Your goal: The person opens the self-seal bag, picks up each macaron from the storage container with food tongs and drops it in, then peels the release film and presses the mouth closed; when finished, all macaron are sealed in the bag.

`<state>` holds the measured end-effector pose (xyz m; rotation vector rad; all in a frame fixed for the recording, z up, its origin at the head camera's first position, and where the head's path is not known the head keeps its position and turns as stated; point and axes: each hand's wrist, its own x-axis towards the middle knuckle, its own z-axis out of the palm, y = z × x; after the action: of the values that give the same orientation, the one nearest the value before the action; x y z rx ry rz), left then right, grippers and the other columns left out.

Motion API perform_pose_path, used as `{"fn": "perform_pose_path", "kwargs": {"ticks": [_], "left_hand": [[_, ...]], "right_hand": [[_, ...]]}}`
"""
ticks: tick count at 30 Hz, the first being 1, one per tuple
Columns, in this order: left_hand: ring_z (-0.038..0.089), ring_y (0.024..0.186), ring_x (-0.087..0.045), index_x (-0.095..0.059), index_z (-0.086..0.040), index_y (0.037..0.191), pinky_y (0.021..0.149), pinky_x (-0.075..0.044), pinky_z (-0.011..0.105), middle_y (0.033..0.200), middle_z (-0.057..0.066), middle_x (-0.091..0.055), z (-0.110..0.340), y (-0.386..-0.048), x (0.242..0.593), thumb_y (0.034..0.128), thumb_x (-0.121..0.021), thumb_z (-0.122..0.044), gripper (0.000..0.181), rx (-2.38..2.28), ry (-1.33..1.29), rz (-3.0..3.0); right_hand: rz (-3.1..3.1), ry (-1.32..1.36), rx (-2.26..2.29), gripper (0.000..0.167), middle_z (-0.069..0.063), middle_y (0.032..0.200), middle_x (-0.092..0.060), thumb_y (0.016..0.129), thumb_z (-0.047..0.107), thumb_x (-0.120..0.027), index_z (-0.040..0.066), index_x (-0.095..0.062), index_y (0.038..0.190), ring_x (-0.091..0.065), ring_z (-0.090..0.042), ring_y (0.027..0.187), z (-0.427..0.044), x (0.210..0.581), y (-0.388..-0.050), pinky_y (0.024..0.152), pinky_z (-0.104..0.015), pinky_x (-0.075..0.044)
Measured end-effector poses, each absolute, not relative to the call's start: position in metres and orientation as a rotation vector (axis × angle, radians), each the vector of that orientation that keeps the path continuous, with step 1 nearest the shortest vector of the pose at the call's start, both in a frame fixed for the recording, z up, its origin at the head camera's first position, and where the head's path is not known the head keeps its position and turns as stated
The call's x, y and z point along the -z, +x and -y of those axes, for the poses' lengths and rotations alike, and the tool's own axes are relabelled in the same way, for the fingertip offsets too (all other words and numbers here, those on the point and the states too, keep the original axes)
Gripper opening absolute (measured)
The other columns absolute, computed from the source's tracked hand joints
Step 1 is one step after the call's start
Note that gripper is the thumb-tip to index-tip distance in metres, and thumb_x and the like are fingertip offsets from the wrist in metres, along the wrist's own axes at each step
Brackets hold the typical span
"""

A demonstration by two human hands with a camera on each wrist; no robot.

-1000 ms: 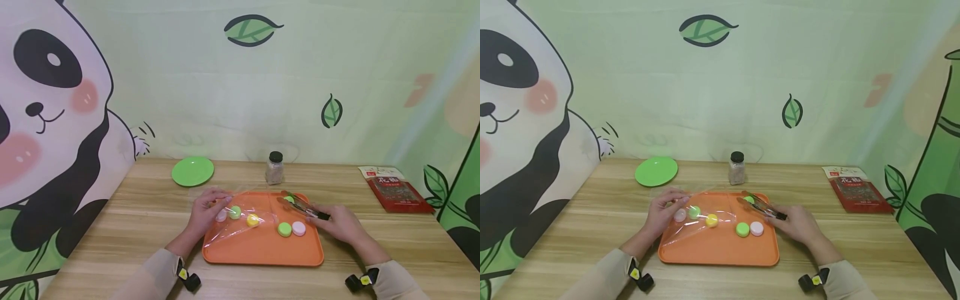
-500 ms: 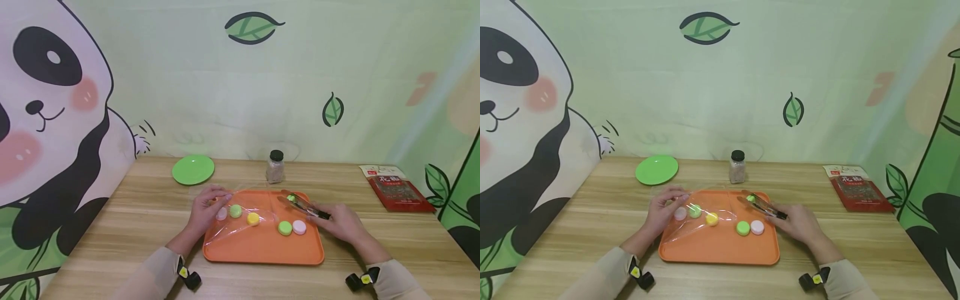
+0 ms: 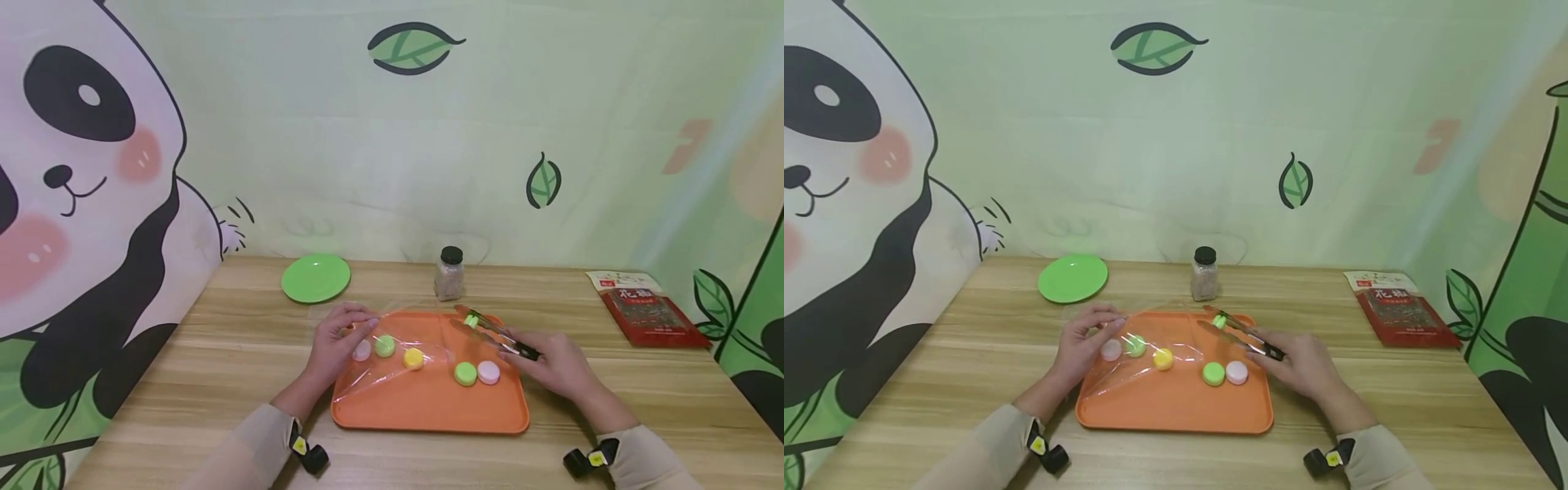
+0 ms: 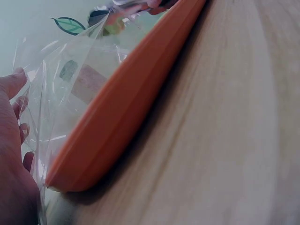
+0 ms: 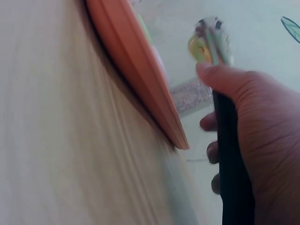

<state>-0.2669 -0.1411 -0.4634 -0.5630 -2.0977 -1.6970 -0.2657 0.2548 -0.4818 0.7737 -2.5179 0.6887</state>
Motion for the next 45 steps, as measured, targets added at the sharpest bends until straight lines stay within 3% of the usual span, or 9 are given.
{"fn": "perform_pose_path", "kwargs": {"ticks": [7,10,12,15,18,25,29,40,45], "left_hand": [[0.020,0.104,-0.058,-0.076,0.001,0.096,0.082,-0.046,0.049,0.106,0.016,-0.068,0.141,-0.269,0.461,0.0899,-0.074,-0.003,0.008,1.684,-0.581,2.101],[0.018,0.103,-0.058,-0.076,0.000,0.096,0.081,-0.046,0.050,0.105,0.015,-0.068,0.141,-0.270,0.461,0.0897,-0.073,-0.002,0.007,1.672,-0.585,2.101],[0.017,0.102,-0.058,-0.076,0.000,0.095,0.080,-0.046,0.051,0.104,0.014,-0.069,0.140,-0.270,0.462,0.0893,-0.073,-0.001,0.007,1.665,-0.585,2.097],[0.016,0.102,-0.058,-0.076,0.000,0.095,0.079,-0.046,0.050,0.103,0.012,-0.069,0.139,-0.269,0.464,0.0887,-0.073,0.000,0.007,1.668,-0.579,2.087],[0.016,0.102,-0.058,-0.076,0.000,0.094,0.080,-0.046,0.046,0.102,0.013,-0.069,0.138,-0.266,0.468,0.0886,-0.073,0.000,0.006,1.686,-0.572,2.074],[0.027,0.101,-0.060,-0.075,0.004,0.092,0.087,-0.049,0.034,0.099,0.019,-0.068,0.139,-0.264,0.471,0.0861,-0.073,0.007,0.007,1.668,-0.665,1.985],[0.031,0.100,-0.060,-0.075,0.005,0.092,0.090,-0.047,0.025,0.099,0.020,-0.067,0.140,-0.269,0.467,0.0854,-0.074,0.008,0.007,1.644,-0.692,1.949],[0.032,0.103,-0.060,-0.076,0.004,0.093,0.094,-0.046,0.025,0.101,0.020,-0.068,0.142,-0.269,0.464,0.0863,-0.074,0.006,0.007,1.699,-0.656,1.961],[0.032,0.102,-0.060,-0.076,0.005,0.094,0.093,-0.046,0.025,0.100,0.021,-0.068,0.140,-0.271,0.465,0.0861,-0.074,0.007,0.008,1.694,-0.680,1.941]], "right_hand": [[2.379,0.959,-0.774,0.047,0.005,0.116,-0.073,0.079,0.024,-0.087,0.023,-0.073,0.124,-0.071,-0.016,0.103,-0.248,0.481,-0.265,0.082,-0.028,-0.057],[2.383,0.977,-0.763,0.045,0.005,0.109,-0.075,0.080,0.024,-0.087,0.021,-0.074,0.122,-0.071,-0.011,0.094,-0.244,0.479,-0.266,0.075,-0.029,-0.057],[2.398,1.002,-0.724,0.042,0.008,0.094,-0.074,0.080,0.025,-0.086,0.019,-0.075,0.120,-0.067,-0.004,0.078,-0.240,0.475,-0.268,0.063,-0.025,-0.054],[2.451,1.069,-0.628,0.038,0.014,0.075,-0.064,0.083,0.029,-0.083,0.017,-0.075,0.118,-0.050,0.003,0.059,-0.231,0.465,-0.275,0.050,-0.019,-0.041],[2.541,1.158,-0.523,0.037,0.015,0.071,-0.058,0.086,0.037,-0.080,0.018,-0.075,0.118,-0.040,0.002,0.055,-0.217,0.455,-0.284,0.047,-0.019,-0.031],[2.669,1.369,-0.424,0.039,0.012,0.085,-0.068,0.092,0.046,-0.072,0.020,-0.074,0.121,-0.051,-0.002,0.065,-0.177,0.445,-0.300,0.055,-0.021,-0.040],[2.653,1.381,-0.443,0.038,0.014,0.075,-0.063,0.092,0.043,-0.073,0.019,-0.074,0.121,-0.046,0.000,0.058,-0.167,0.433,-0.303,0.051,-0.020,-0.036],[2.527,1.404,-0.314,0.041,0.014,0.071,-0.063,0.089,0.049,-0.073,0.022,-0.074,0.120,-0.040,0.001,0.054,-0.150,0.420,-0.290,0.047,-0.020,-0.030],[2.583,1.371,-0.272,0.042,0.010,0.087,-0.074,0.090,0.053,-0.071,0.026,-0.073,0.123,-0.036,0.000,0.051,-0.141,0.423,-0.285,0.043,-0.022,-0.025]]}}
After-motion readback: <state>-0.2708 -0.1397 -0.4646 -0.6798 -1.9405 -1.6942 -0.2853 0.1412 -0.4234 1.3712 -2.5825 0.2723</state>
